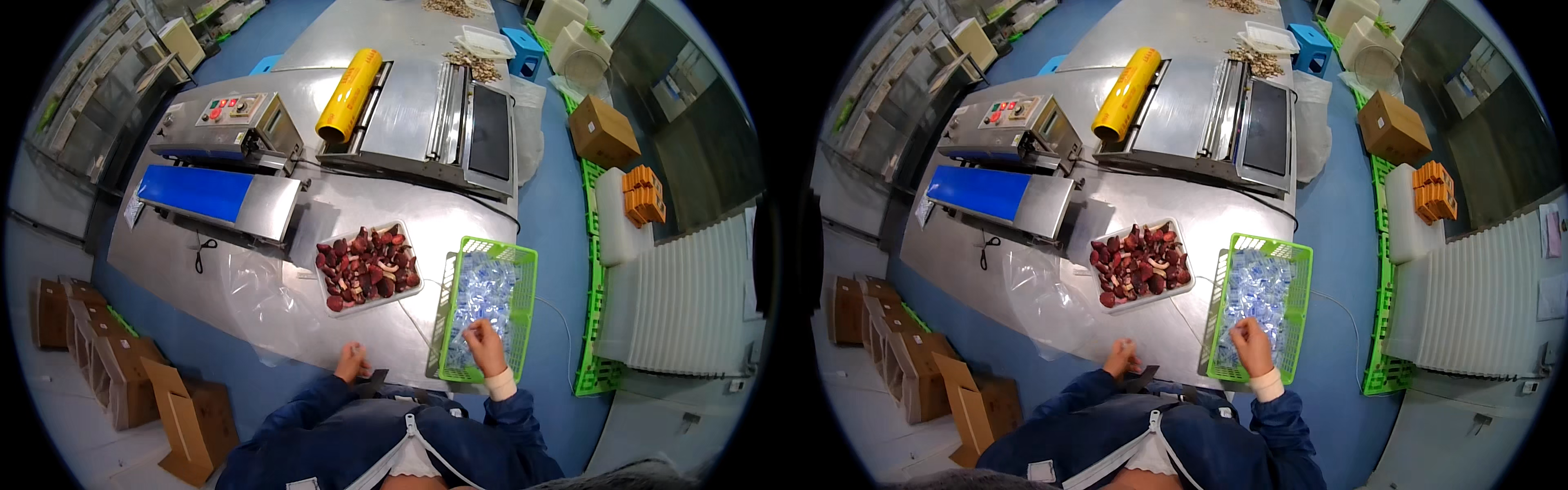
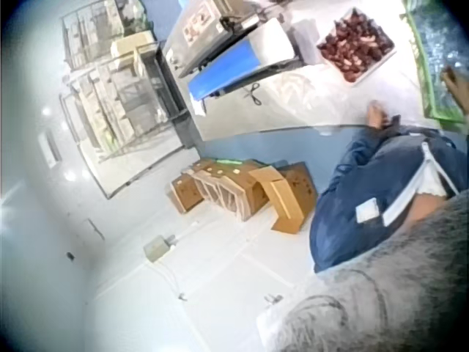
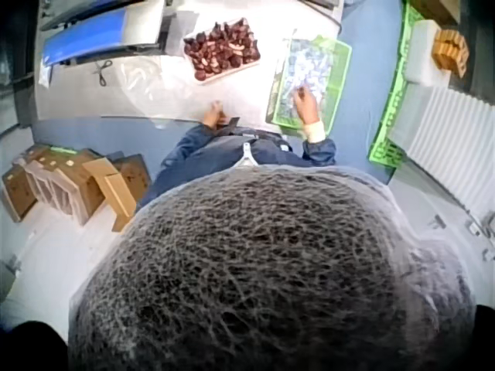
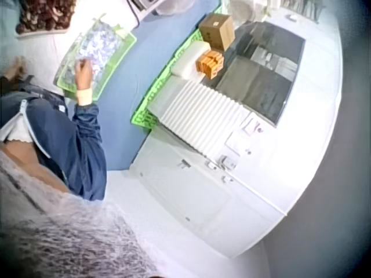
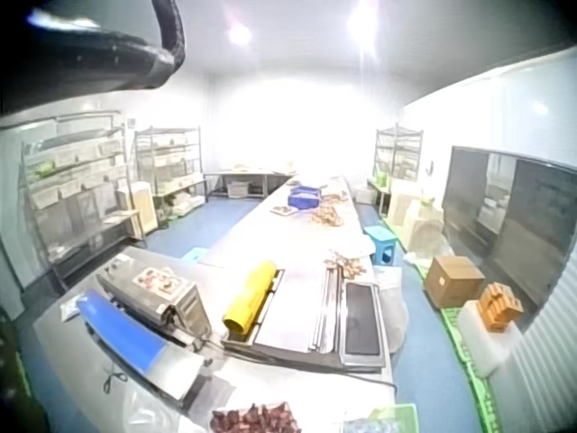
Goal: The person places a plastic bag on a table, cuts a label off a package with scissors, and then places a tray of dried red fruit into a vacuum sealer. After sealing, the person removes the tray and places it into a larger plastic bag.
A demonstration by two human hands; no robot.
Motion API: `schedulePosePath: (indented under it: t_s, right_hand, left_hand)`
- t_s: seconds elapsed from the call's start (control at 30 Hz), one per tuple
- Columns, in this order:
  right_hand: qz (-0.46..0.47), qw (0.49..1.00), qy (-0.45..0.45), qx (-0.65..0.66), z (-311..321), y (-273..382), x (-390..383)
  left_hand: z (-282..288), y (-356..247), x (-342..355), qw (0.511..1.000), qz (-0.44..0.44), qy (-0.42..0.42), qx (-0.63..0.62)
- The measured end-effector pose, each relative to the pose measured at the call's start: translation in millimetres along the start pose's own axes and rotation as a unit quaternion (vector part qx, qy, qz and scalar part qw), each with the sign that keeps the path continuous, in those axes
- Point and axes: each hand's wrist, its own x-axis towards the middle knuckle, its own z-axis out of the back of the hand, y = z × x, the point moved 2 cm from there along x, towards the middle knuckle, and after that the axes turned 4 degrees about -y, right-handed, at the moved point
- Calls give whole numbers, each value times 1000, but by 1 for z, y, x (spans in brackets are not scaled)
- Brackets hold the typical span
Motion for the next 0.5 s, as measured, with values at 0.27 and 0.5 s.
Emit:
schedulePosePath:
  t_s: [0.27,0.5]
  right_hand:
    - [171,979,56,-98,-79,40,-35]
    - [9,999,13,33,-35,17,-80]
  left_hand:
    - [2,10,54,988,-88,-2,130]
    - [59,-84,77,972,-124,-78,-182]
